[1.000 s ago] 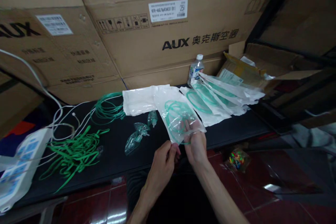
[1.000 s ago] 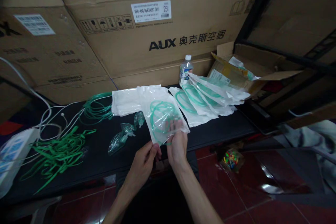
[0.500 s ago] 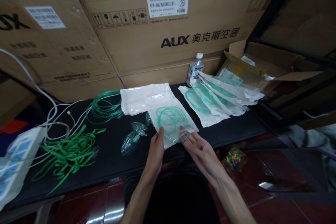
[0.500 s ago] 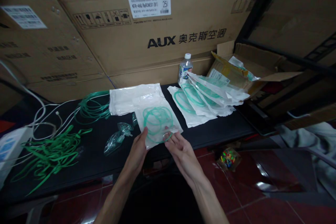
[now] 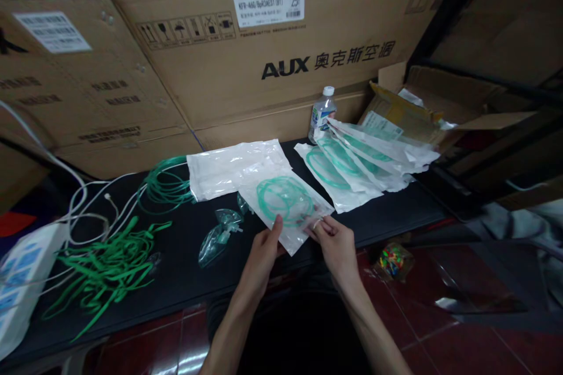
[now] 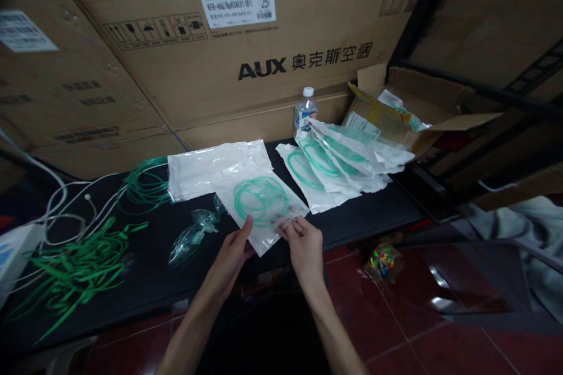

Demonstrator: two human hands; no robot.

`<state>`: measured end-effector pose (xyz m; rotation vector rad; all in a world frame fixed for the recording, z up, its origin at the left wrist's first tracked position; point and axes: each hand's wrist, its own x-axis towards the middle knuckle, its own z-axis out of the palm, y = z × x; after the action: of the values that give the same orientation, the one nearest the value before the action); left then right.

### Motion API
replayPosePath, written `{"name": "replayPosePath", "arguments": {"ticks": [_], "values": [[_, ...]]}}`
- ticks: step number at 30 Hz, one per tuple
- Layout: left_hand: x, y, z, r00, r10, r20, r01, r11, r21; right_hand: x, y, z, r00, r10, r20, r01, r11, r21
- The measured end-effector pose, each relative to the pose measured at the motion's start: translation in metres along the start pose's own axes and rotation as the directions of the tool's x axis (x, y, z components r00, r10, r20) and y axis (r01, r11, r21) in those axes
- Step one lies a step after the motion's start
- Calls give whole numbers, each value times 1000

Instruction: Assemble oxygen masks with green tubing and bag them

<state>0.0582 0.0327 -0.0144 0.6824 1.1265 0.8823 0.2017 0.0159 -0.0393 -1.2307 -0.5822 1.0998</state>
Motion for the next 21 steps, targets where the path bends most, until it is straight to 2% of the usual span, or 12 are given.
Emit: {"name": "replayPosePath", "arguments": {"ticks": [3, 7, 12, 14, 15, 16, 18, 19, 20, 21], "values": [[7, 2, 3, 991, 93, -101, -104, 989, -109, 0, -3, -3, 1000, 0, -5, 0, 1000, -4], [11, 5, 7, 989, 123, -80, -129, 989, -70, 5, -7, -3, 997, -60, -39, 57, 997, -60], [11, 23, 14, 968, 230, -100, -229, 973, 26, 8, -28, 1, 974, -214, -71, 204, 970, -129], [8, 37, 18, 956, 278, -91, -278, 961, 18, 5, -41, 2, 925, -376, -46, 357, 905, -231], [7, 45, 21, 953, 291, -85, -293, 956, -11, 3, -48, 2, 863, -505, -4, 479, 821, -312], [4, 53, 25, 952, 296, -80, -301, 952, -59, 1, -56, 1, 764, -641, 74, 613, 686, -393], [-1, 71, 34, 954, 293, -69, -301, 936, -183, -2, -72, 0, 501, -810, 306, 816, 323, -479], [-4, 78, 39, 955, 292, -58, -297, 923, -243, -3, -80, -2, 389, -823, 413, 862, 167, -478], [-6, 85, 44, 955, 292, -41, -291, 911, -292, -3, -88, -3, 304, -809, 503, 883, 41, -467], [-8, 90, 48, 956, 294, -18, -284, 901, -329, -2, -95, -5, 243, -784, 571, 887, -58, -459]]}}
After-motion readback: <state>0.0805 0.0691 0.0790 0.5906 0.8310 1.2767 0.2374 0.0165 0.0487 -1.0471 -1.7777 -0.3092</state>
